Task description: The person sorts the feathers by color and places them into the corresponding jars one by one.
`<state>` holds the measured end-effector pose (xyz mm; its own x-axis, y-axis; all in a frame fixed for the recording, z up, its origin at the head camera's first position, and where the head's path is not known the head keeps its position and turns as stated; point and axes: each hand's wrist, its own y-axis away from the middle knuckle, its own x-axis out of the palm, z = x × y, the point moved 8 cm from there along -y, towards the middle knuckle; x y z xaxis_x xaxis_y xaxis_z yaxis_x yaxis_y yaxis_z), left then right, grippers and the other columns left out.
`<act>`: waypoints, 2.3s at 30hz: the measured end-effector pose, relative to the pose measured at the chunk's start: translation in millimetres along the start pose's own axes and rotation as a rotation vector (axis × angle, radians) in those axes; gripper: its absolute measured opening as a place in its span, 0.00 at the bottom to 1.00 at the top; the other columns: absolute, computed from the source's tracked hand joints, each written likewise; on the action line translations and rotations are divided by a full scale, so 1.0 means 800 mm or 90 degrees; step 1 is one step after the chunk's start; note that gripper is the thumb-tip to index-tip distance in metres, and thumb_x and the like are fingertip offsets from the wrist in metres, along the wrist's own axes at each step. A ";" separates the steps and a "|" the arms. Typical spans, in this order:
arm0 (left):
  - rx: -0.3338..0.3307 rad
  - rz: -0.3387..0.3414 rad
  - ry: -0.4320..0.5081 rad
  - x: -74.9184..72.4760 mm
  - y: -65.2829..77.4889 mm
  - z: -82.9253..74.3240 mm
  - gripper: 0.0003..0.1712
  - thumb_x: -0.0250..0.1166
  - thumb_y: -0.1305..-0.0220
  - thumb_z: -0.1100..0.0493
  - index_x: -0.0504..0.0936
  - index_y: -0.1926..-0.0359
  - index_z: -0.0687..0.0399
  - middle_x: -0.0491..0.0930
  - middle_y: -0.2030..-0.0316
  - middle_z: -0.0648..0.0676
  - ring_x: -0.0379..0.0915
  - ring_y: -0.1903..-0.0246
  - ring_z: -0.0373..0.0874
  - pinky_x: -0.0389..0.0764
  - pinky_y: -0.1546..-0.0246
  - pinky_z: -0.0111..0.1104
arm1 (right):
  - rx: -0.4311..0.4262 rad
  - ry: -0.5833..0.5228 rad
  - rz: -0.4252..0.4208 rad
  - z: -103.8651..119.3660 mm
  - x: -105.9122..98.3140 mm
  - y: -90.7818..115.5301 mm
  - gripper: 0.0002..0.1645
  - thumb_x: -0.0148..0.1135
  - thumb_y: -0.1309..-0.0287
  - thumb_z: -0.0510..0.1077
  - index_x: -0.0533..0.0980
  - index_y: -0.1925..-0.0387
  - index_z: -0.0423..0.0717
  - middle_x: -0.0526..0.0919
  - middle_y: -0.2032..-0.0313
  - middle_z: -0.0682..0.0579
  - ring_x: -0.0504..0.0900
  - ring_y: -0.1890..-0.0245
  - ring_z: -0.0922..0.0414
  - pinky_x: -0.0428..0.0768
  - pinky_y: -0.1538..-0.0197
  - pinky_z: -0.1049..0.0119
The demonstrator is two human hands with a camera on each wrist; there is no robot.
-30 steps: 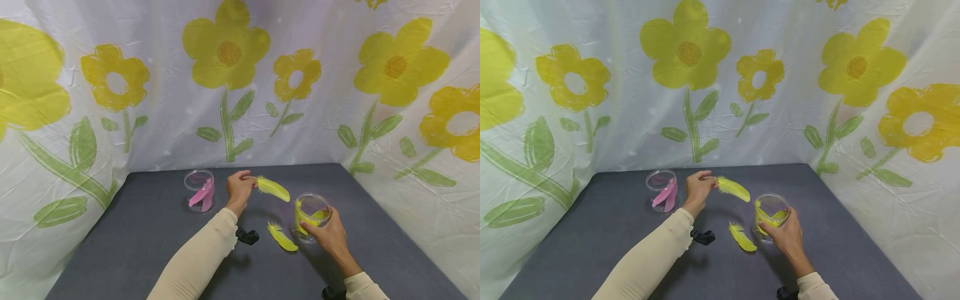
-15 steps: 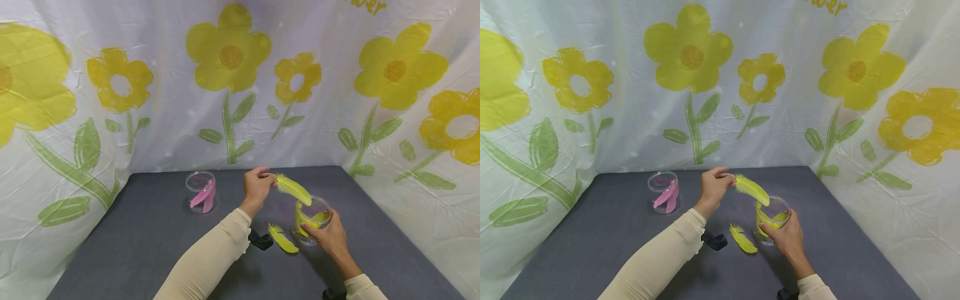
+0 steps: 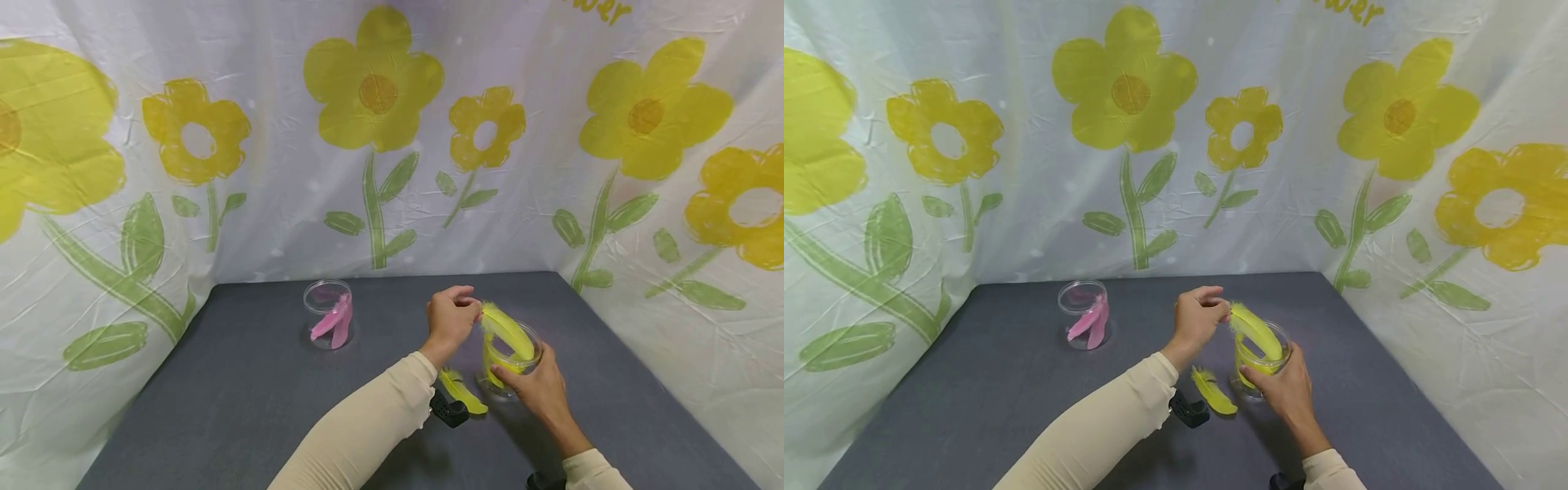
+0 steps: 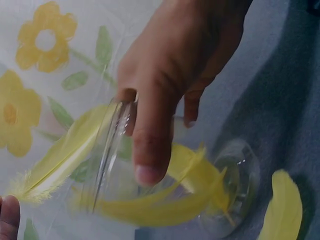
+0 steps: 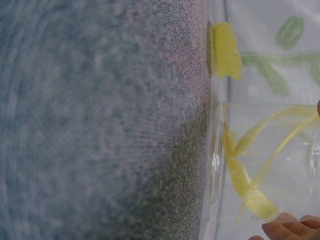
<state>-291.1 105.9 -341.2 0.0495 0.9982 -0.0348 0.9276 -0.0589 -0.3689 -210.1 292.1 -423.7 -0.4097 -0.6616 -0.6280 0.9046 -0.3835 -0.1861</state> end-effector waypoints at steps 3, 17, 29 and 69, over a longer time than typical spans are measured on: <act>0.007 0.003 -0.018 0.007 0.003 -0.001 0.16 0.67 0.43 0.67 0.84 0.52 0.59 0.82 0.77 0.43 0.78 0.78 0.35 0.79 0.73 0.31 | -0.001 0.000 -0.003 0.000 -0.001 0.000 0.66 0.77 0.60 0.61 0.51 0.32 0.30 0.69 0.46 0.32 0.71 0.50 0.38 0.69 0.51 0.43; 0.057 -0.006 -0.074 0.022 0.012 -0.004 0.14 0.66 0.42 0.67 0.85 0.53 0.59 0.82 0.76 0.43 0.76 0.79 0.31 0.77 0.76 0.28 | 0.003 -0.003 0.002 0.001 -0.001 0.001 0.67 0.76 0.59 0.63 0.50 0.31 0.32 0.67 0.44 0.31 0.70 0.49 0.37 0.69 0.50 0.42; 0.044 0.051 -0.092 0.050 0.021 0.004 0.17 0.66 0.46 0.69 0.85 0.53 0.57 0.80 0.78 0.39 0.74 0.81 0.29 0.76 0.74 0.25 | -0.007 -0.005 -0.007 0.001 -0.002 0.000 0.63 0.76 0.59 0.62 0.54 0.34 0.32 0.68 0.43 0.33 0.70 0.48 0.38 0.69 0.49 0.43; -0.154 0.103 0.367 -0.022 -0.010 0.076 0.09 0.69 0.47 0.75 0.83 0.63 0.70 0.80 0.70 0.63 0.81 0.74 0.48 0.82 0.64 0.42 | 0.001 -0.019 -0.026 0.002 -0.004 0.001 0.62 0.79 0.60 0.54 0.54 0.34 0.31 0.69 0.46 0.33 0.69 0.48 0.37 0.67 0.47 0.42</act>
<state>-322.0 88.3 -394.3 0.3241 0.8283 0.4570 0.9457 -0.2716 -0.1785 -208.7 293.0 -421.0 -0.4503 -0.6643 -0.5966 0.8865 -0.4123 -0.2100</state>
